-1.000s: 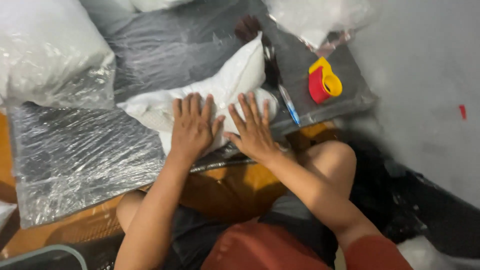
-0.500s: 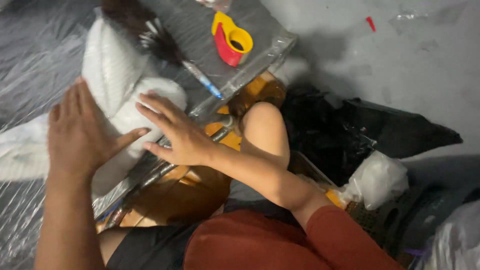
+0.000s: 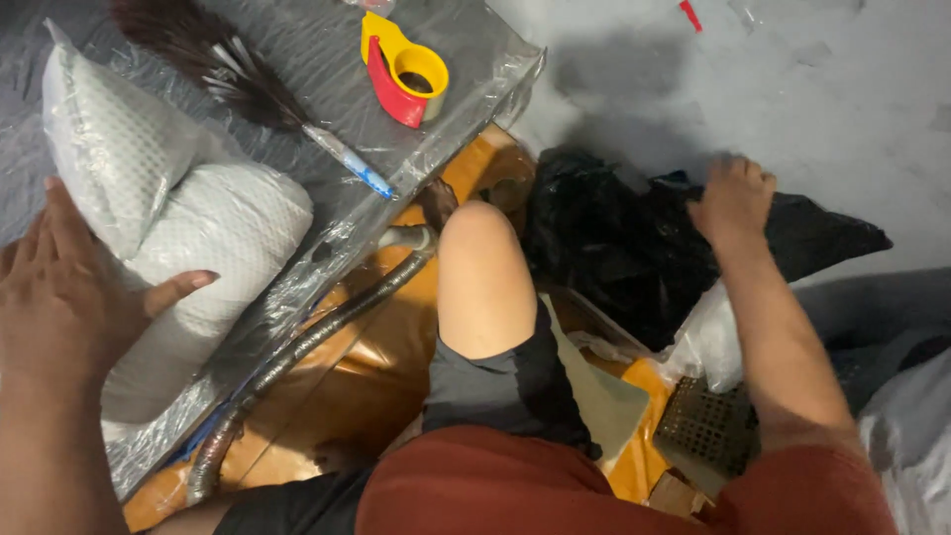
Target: Folding a white padded item, sealing it with adhesive tape using a dispenser, and placing it inside a black plastic shipping bag.
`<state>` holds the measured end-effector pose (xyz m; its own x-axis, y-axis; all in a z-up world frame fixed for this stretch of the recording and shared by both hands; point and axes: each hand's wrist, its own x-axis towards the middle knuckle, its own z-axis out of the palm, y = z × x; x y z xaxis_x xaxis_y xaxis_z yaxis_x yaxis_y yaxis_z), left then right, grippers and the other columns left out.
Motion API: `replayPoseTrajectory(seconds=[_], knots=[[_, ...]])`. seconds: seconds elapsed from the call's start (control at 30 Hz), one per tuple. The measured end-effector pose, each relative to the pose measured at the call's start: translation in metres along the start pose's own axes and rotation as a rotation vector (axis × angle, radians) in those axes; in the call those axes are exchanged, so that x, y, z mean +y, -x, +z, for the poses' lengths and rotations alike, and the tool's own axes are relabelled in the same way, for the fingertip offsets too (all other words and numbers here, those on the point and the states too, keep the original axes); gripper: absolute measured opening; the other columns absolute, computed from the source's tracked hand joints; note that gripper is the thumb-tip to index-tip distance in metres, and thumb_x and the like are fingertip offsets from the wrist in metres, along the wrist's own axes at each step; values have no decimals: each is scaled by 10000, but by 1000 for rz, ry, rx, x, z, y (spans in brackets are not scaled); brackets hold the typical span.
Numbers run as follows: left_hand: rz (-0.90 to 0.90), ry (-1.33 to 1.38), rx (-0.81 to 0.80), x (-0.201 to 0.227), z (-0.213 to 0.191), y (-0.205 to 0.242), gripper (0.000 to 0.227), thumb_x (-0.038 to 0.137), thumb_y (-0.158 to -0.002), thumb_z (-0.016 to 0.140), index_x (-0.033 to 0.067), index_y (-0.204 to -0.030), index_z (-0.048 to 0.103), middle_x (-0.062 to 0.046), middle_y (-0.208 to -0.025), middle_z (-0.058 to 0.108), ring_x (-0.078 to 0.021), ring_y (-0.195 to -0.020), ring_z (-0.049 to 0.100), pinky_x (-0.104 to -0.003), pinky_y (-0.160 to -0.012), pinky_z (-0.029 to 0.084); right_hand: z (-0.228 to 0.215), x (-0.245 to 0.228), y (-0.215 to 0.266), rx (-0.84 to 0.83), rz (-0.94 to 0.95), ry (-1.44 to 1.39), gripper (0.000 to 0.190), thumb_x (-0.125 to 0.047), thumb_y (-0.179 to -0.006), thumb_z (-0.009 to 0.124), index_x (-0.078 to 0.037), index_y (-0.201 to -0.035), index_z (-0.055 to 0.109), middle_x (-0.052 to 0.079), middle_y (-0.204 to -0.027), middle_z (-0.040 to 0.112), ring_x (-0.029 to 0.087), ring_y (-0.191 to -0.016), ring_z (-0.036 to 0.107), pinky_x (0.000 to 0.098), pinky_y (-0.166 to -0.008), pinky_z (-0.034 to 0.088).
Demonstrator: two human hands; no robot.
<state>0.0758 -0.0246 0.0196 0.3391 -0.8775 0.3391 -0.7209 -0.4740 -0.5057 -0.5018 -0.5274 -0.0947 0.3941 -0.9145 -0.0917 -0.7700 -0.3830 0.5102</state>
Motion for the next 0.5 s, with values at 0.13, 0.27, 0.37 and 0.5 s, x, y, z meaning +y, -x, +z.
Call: replayPoseTrajectory(seconds=[0.13,0.27,0.37,0.5], knots=[[-35,290,-11,6,-12,-6,1384,872,-709,578,-210,-1552,390,-364,-1382,707,-439,-1228,739,-434,-1076,558,36,41,-4,-210,-20,95,322,-274,-931,547,-203,-1089,818,58,-1151,802,270,-1086,757,437,-922,469],[-78,525,-66,13,-30,-8,1320,685,-732,698,-245,-1552,246,-495,-1525,427,-613,-1388,475,-581,-1160,407,-43,62,21,-26,0,-13,295,-342,-1029,536,-199,-1156,760,120,-1057,802,363,-967,775,476,-686,612],[-52,327,-17,12,-26,-1,1295,787,-770,608,-201,-1570,361,-376,-1458,522,-495,-1295,559,-498,-1112,480,-105,67,55,119,-41,-109,258,-389,-1087,571,-224,-1183,747,96,-991,785,357,-924,757,474,-686,589],[1,455,13,1,-34,4,1239,684,-764,695,-212,-1573,414,-395,-1322,617,-519,-1165,631,-523,-1014,531,-199,34,107,524,-362,-520,207,-200,-1129,711,4,-1129,748,113,-1089,724,322,-939,699,422,-806,517]])
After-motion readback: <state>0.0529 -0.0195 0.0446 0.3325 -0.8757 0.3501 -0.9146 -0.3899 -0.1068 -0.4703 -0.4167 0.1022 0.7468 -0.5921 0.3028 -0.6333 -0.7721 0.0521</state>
